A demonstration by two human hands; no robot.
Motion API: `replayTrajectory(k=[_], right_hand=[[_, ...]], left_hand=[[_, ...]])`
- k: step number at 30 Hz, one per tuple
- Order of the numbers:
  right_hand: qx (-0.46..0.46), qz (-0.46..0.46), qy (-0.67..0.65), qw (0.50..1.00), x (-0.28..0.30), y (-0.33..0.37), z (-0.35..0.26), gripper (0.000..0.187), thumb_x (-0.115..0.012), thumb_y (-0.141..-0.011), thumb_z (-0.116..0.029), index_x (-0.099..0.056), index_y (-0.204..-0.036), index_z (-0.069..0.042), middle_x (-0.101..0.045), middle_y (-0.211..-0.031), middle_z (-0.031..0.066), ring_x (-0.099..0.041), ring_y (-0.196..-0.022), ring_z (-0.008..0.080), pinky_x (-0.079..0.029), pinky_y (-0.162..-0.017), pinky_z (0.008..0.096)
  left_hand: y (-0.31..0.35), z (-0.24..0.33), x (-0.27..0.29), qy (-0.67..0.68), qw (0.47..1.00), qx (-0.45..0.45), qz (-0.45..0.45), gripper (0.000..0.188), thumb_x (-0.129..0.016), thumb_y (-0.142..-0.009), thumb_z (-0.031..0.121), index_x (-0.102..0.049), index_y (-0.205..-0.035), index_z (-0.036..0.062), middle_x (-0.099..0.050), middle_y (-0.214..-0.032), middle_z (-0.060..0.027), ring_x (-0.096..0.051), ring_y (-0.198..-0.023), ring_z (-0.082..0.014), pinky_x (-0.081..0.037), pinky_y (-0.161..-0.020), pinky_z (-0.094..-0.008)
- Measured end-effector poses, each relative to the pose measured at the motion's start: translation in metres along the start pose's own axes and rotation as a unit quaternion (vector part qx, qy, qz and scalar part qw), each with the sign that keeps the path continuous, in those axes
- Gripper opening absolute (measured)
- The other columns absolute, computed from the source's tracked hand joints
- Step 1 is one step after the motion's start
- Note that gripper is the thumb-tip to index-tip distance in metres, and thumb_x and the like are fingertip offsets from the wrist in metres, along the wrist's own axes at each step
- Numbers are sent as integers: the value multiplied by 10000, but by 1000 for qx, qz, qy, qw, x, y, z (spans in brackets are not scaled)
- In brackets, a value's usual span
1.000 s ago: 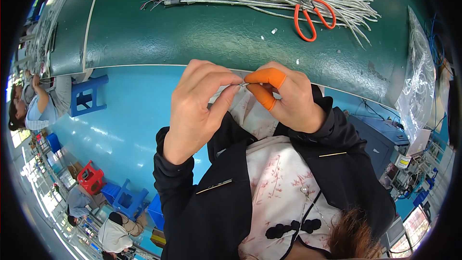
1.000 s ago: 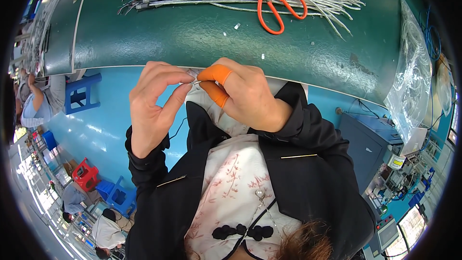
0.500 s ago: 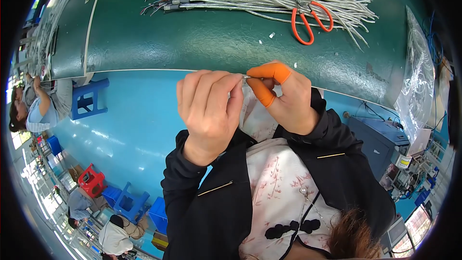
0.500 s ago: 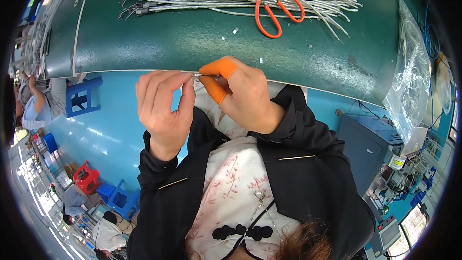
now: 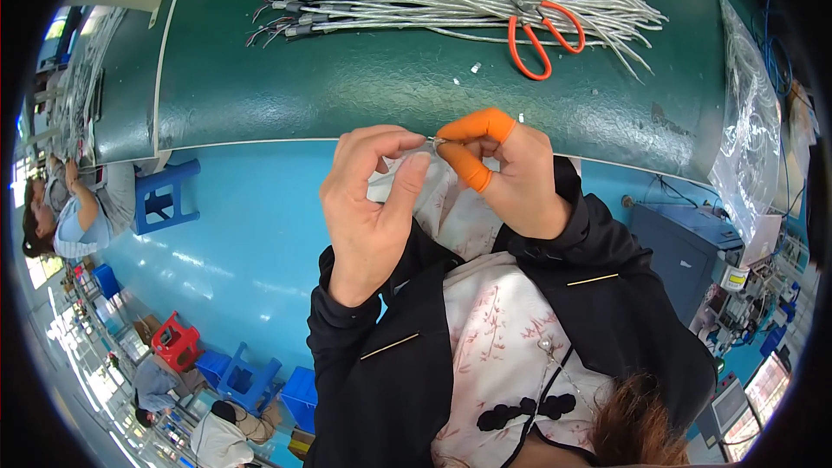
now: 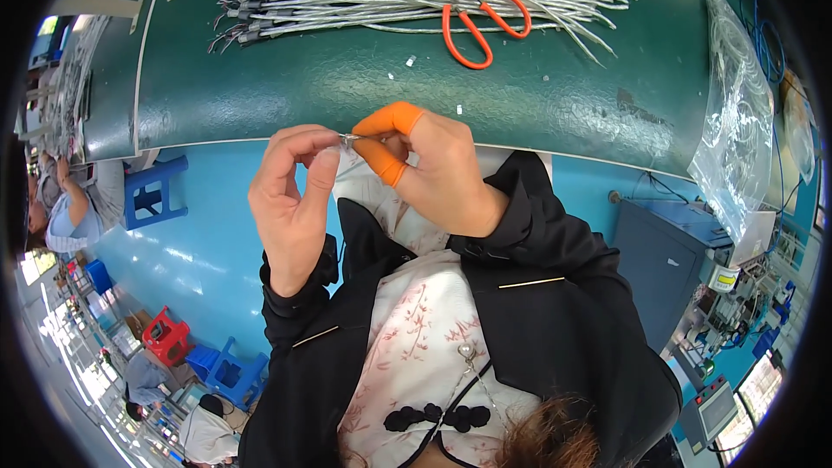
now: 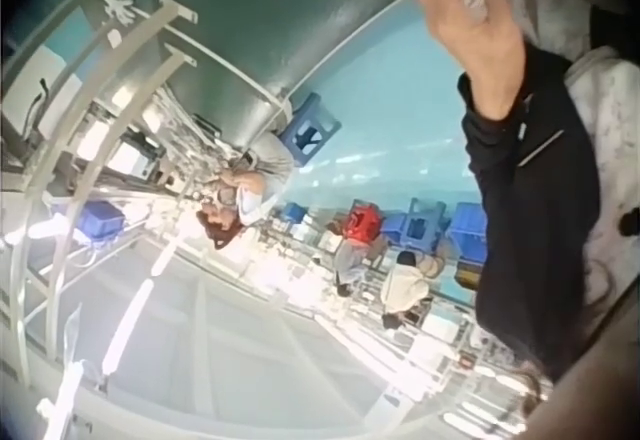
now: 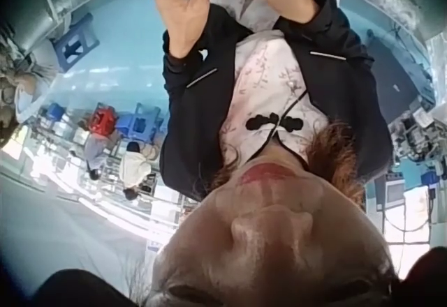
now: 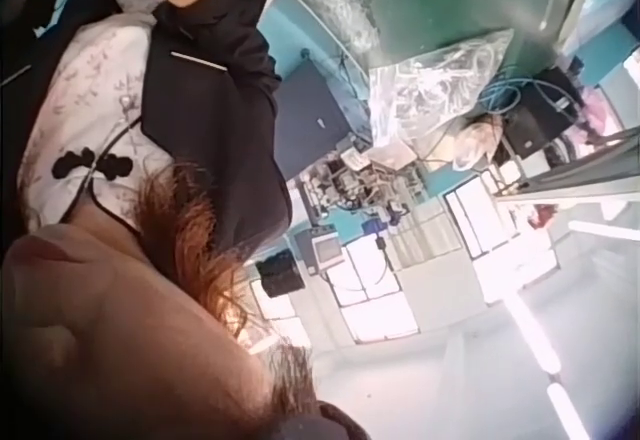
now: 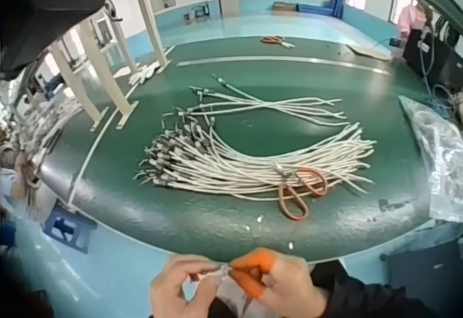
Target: The person picks up a wire, trims the insulation with shears, and pulls the casing off by hand. They then slide a small metal sleeve onto the wire, press it into place, and place the finished wire onto a pile.
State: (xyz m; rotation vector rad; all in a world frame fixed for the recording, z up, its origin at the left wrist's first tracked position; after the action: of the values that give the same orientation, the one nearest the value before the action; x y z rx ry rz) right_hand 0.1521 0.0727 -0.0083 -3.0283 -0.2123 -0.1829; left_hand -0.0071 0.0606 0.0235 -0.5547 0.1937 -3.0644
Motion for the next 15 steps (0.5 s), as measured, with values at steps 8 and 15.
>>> replayTrajectory(k=[8,15], right_hand=[[218,56,119,967,-4,0,-3,224,-715,-718,63,-610,-904,-4,-611,-777,89,-558,-552,144,-429,-476,234],[262,60,148,952,-5,1,-3,208,-707,-735,61,-611,-910,5,-619,-792,80,-565,-565,132,-445,-488,239]], left_hand=[[1,4,-3,-45,999,-22,0,188,-703,-764,49,-641,-942,38,-629,-972,-60,-548,-865,-200,-430,-730,-289],[-1,7,3,-87,993,-74,-20,143,-655,-773,-31,-638,-907,18,-619,-963,-80,-530,-881,-181,-410,-761,-274]])
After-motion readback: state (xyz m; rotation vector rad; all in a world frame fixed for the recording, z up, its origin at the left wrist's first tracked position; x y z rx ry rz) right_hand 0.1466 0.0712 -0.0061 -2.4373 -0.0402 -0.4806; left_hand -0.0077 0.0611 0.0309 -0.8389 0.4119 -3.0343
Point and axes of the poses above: each hand's wrist, its own y-axis away from the middle knuckle, its own x-axis out of the back of the hand, z = x × y, the point moved 2 cm from there along -y, towards the middle knuckle
